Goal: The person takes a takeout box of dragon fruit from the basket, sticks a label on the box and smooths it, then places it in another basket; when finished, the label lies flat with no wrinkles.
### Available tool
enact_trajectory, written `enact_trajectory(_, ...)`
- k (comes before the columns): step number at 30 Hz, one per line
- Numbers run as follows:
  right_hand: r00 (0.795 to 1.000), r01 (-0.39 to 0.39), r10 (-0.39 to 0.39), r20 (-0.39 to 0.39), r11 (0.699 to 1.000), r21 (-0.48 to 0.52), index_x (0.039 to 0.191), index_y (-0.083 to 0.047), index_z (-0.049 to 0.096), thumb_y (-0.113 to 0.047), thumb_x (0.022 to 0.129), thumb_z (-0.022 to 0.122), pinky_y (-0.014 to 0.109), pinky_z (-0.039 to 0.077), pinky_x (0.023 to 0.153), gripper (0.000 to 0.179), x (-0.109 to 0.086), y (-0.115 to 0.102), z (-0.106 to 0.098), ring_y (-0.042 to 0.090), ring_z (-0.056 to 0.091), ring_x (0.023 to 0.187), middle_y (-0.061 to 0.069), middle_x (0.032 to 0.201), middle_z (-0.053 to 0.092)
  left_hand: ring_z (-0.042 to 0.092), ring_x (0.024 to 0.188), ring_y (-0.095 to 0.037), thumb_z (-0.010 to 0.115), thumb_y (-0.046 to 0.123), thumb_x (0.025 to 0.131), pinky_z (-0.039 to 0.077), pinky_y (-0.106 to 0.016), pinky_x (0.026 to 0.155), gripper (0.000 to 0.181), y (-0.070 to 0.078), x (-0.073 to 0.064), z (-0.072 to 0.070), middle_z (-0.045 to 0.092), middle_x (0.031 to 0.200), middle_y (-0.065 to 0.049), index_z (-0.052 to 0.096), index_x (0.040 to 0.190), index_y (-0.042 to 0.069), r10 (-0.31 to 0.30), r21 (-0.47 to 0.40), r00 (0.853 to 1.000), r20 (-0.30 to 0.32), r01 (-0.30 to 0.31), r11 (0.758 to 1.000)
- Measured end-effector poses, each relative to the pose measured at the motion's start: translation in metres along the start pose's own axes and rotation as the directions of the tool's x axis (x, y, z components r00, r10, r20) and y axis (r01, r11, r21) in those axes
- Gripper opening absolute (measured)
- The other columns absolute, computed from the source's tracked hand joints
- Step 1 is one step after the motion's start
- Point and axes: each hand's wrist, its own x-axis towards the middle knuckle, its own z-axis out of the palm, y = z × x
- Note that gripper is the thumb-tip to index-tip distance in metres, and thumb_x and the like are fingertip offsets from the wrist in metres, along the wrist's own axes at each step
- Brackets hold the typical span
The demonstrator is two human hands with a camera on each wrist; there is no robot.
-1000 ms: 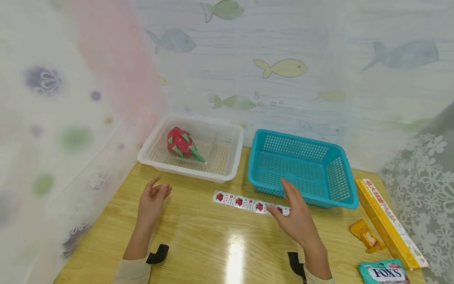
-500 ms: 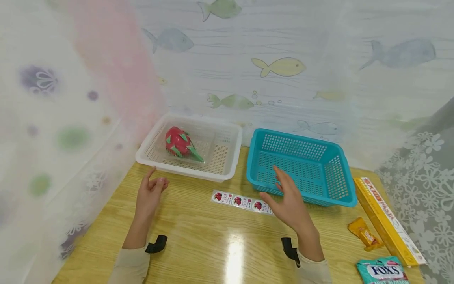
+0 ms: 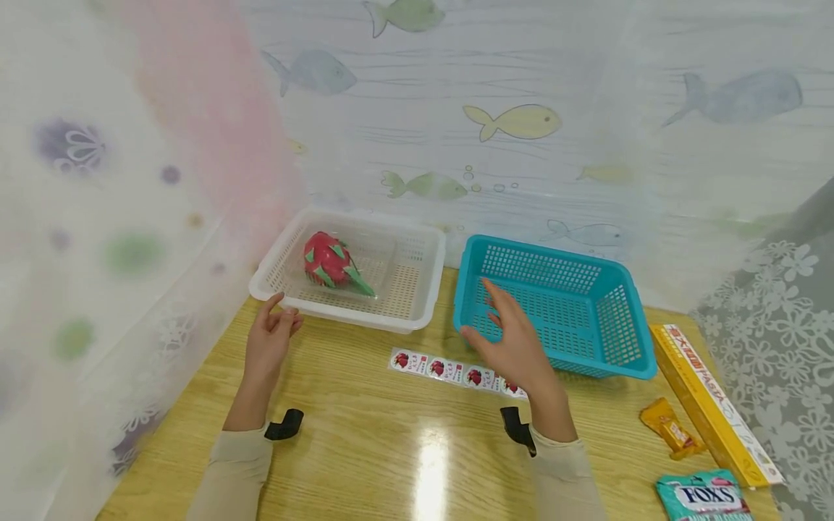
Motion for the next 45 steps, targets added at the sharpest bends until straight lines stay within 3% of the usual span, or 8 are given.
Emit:
enact_trajectory(6, 1.0, -0.001, 0.001, 0.019, 1.0, 0.01, 0.164, -0.03, 0.02, -0.042, 0.097, 0.069, 0.05, 0.044, 0.115, 0.083, 0.016, -0.006, 0.002, 0.035, 0.042, 0.147, 0.007, 0.168, 0.025, 0.066, 0.1, -0.001, 0.05, 0.025, 0.108, 0.053, -0.014, 0.095, 0.056, 0.001, 0.004, 0.001, 0.058, 0.109, 0.002, 0.032, 0.16, 0.015, -0.038, 0.001, 0.999, 0.004, 0.038, 0.999)
enact_trajectory(12, 0.999, -0.013, 0.013, 0.037, 1.0, 0.02, 0.164, -0.03, 0.019, -0.043, 0.098, 0.068, 0.048, 0.044, 0.115, 0.084, 0.026, -0.012, 0.005, 0.033, 0.041, 0.147, 0.007, 0.168, 0.025, 0.067, 0.102, -0.004, 0.052, 0.024, 0.107, 0.053, -0.017, 0.098, 0.055, -0.002, 0.009, 0.0, 0.059, 0.106, 0.005, 0.035, 0.158, 0.012, -0.021, -0.02, 1.0, 0.005, 0.021, 1.0)
enact_trajectory(17, 0.998, -0.018, 0.017, 0.063, 1.0, 0.011, 0.164, -0.029, 0.017, -0.051, 0.098, 0.065, 0.047, 0.044, 0.116, 0.085, 0.033, -0.016, 0.008, 0.032, 0.042, 0.147, 0.005, 0.168, 0.024, 0.069, 0.099, -0.005, 0.057, 0.016, 0.105, 0.055, -0.017, 0.095, 0.049, -0.002, 0.012, 0.002, 0.061, 0.098, 0.008, 0.043, 0.152, 0.008, -0.013, -0.044, 0.999, -0.049, 0.011, 0.999)
enact_trajectory(22, 0.998, -0.006, 0.005, 0.066, 1.0, 0.015, 0.164, -0.029, 0.019, -0.044, 0.099, 0.066, 0.045, 0.045, 0.115, 0.082, 0.042, -0.019, 0.013, 0.034, 0.042, 0.147, 0.006, 0.167, 0.026, 0.07, 0.092, -0.004, 0.059, 0.008, 0.103, 0.057, -0.018, 0.091, 0.044, -0.003, 0.014, 0.003, 0.061, 0.094, 0.008, 0.05, 0.146, 0.004, -0.017, -0.069, 0.995, -0.101, 0.01, 0.998)
enact_trajectory(29, 0.998, 0.021, -0.023, 0.066, 1.0, 0.021, 0.164, -0.025, 0.021, -0.051, 0.098, 0.065, 0.049, 0.046, 0.113, 0.083, 0.05, -0.02, 0.014, 0.037, 0.044, 0.145, 0.01, 0.167, 0.026, 0.072, 0.092, -0.004, 0.062, 0.012, 0.102, 0.057, -0.019, 0.092, 0.045, -0.004, 0.017, 0.003, 0.062, 0.096, 0.007, 0.051, 0.145, 0.005, -0.015, -0.102, 0.995, -0.099, 0.005, 0.995)
enact_trajectory(39, 0.993, -0.026, 0.024, 0.112, 0.999, 0.019, 0.163, -0.033, 0.02, -0.059, 0.096, 0.062, 0.052, 0.045, 0.114, 0.084, 0.066, -0.022, 0.021, 0.033, 0.043, 0.146, 0.007, 0.167, 0.026, 0.071, 0.089, -0.009, 0.063, 0.012, 0.101, 0.058, -0.021, 0.09, 0.03, -0.004, 0.022, 0.006, 0.061, 0.09, 0.006, 0.063, 0.131, 0.011, 0.017, -0.085, 0.993, -0.117, -0.027, 0.996)
enact_trajectory(45, 0.989, -0.03, 0.026, 0.148, 0.999, 0.02, 0.164, -0.033, 0.019, -0.056, 0.097, 0.062, 0.056, 0.045, 0.112, 0.083, 0.08, -0.025, 0.025, 0.037, 0.045, 0.145, 0.01, 0.167, 0.025, 0.069, 0.084, -0.005, 0.063, 0.009, 0.101, 0.058, -0.02, 0.09, 0.029, -0.004, 0.024, 0.008, 0.059, 0.088, 0.007, 0.062, 0.13, 0.008, -0.008, -0.104, 0.992, -0.129, -0.005, 0.995)
